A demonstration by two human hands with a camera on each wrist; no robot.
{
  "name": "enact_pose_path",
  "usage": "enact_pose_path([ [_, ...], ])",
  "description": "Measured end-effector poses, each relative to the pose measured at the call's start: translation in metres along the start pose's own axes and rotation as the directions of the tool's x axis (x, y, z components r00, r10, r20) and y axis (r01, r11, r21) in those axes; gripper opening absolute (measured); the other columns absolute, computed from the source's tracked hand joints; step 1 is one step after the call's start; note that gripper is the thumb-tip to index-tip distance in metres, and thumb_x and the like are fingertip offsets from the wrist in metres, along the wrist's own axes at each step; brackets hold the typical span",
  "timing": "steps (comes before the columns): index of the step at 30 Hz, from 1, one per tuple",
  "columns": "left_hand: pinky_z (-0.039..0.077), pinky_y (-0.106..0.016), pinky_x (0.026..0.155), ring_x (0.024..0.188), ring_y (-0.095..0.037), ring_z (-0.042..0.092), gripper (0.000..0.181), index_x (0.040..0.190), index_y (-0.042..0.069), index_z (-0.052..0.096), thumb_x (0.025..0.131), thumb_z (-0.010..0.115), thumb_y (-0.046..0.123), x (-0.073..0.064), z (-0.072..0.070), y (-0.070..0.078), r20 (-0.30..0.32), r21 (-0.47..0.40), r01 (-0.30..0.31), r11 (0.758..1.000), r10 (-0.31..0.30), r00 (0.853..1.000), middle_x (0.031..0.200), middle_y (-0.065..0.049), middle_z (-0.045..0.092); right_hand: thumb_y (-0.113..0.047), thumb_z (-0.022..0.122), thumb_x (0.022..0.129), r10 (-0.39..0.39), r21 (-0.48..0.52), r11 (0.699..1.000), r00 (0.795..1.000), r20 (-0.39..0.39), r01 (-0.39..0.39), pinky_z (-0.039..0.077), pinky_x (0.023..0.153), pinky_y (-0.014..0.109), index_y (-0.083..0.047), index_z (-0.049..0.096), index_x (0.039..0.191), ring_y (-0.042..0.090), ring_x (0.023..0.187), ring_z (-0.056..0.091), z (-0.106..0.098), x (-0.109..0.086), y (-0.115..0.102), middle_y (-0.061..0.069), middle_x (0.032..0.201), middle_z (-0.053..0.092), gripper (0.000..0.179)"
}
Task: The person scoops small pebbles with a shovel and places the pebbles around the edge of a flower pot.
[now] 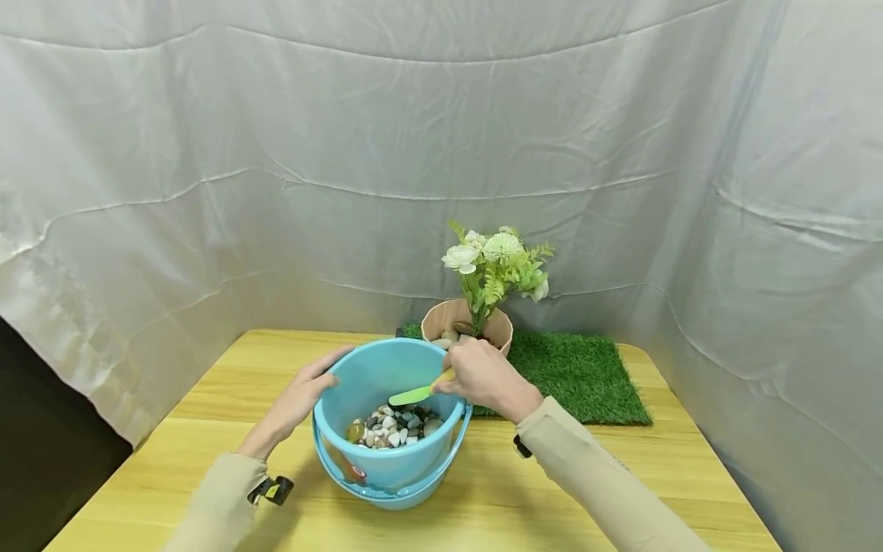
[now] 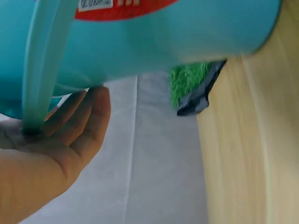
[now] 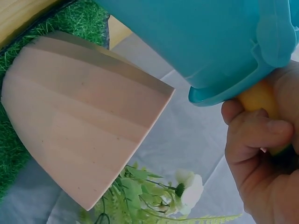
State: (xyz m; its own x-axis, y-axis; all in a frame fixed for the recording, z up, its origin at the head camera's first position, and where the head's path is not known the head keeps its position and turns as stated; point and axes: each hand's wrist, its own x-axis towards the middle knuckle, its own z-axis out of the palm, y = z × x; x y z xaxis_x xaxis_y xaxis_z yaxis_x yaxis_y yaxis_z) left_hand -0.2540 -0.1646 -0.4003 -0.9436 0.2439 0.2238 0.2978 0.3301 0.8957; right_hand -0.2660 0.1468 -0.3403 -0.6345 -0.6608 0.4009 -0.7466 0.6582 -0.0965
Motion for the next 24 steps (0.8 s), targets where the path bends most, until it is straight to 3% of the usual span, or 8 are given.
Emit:
enact_pose_path([
  [4,0.042,-0.053,0.103,0.134,-0.039,0.045,0.057,0.153,0.007,0.032,0.096,0.04,0.007,-0.004,-0.005,0.008,0.055,0.184,-0.059,0.981,0.049,0.997,0.155,-0.019,0.036,-0.041,0.08,0.076,0.001,-0.035,0.999,1.0,0.014,-0.001,0.035,0.051,0.019,-0.026,0.058,0.059,0.001,0.051,0.035,0.0,0.001,0.0,-0.012,0.057,0.041,0.032],
  [8,0.027,-0.058,0.113,0.144,-0.041,0.028,0.062,0.155,0.001,0.022,0.096,0.041,0.008,-0.009,-0.007,0.018,0.111,0.379,-0.133,0.916,0.098,0.989,0.159,-0.021,0.027,-0.041,0.08,0.076,0.007,-0.016,1.0,0.999,0.04,-0.007,0.033,0.051,0.019,-0.026,0.059,0.059,0.001,0.051,0.036,-0.001,0.001,0.0,-0.011,0.057,0.042,0.031],
  [11,0.022,-0.058,0.115,0.146,-0.041,0.023,0.065,0.155,-0.001,0.017,0.095,0.041,0.007,-0.01,-0.007,0.022,0.157,0.428,-0.166,0.888,0.108,0.982,0.16,-0.022,0.022,-0.04,0.08,0.077,0.005,0.004,1.0,0.999,0.05,-0.005,0.034,0.052,0.02,-0.026,0.06,0.06,0.002,0.052,0.037,-0.002,0.002,0.001,-0.011,0.06,0.044,0.029],
  [19,0.014,-0.056,0.117,0.149,-0.04,0.012,0.065,0.156,-0.001,0.01,0.097,0.037,0.008,-0.009,-0.005,0.022,0.179,0.402,-0.104,0.91,0.033,0.983,0.162,-0.022,0.012,-0.036,0.082,0.075,0.024,0.026,0.999,0.993,0.113,-0.027,0.04,0.052,0.021,-0.024,0.074,0.07,0.0,0.052,0.045,-0.005,0.005,-0.001,-0.012,0.067,0.059,0.015],
  [24,0.016,-0.057,0.117,0.148,-0.041,0.016,0.064,0.156,-0.002,0.013,0.097,0.037,0.006,-0.01,-0.004,0.021,0.146,0.373,-0.092,0.923,0.039,0.988,0.161,-0.023,0.016,-0.036,0.082,0.075,0.039,0.009,0.999,0.991,0.126,-0.041,0.044,0.053,0.021,-0.023,0.076,0.073,-0.003,0.042,0.046,-0.006,0.01,-0.002,-0.011,0.067,0.067,0.015],
])
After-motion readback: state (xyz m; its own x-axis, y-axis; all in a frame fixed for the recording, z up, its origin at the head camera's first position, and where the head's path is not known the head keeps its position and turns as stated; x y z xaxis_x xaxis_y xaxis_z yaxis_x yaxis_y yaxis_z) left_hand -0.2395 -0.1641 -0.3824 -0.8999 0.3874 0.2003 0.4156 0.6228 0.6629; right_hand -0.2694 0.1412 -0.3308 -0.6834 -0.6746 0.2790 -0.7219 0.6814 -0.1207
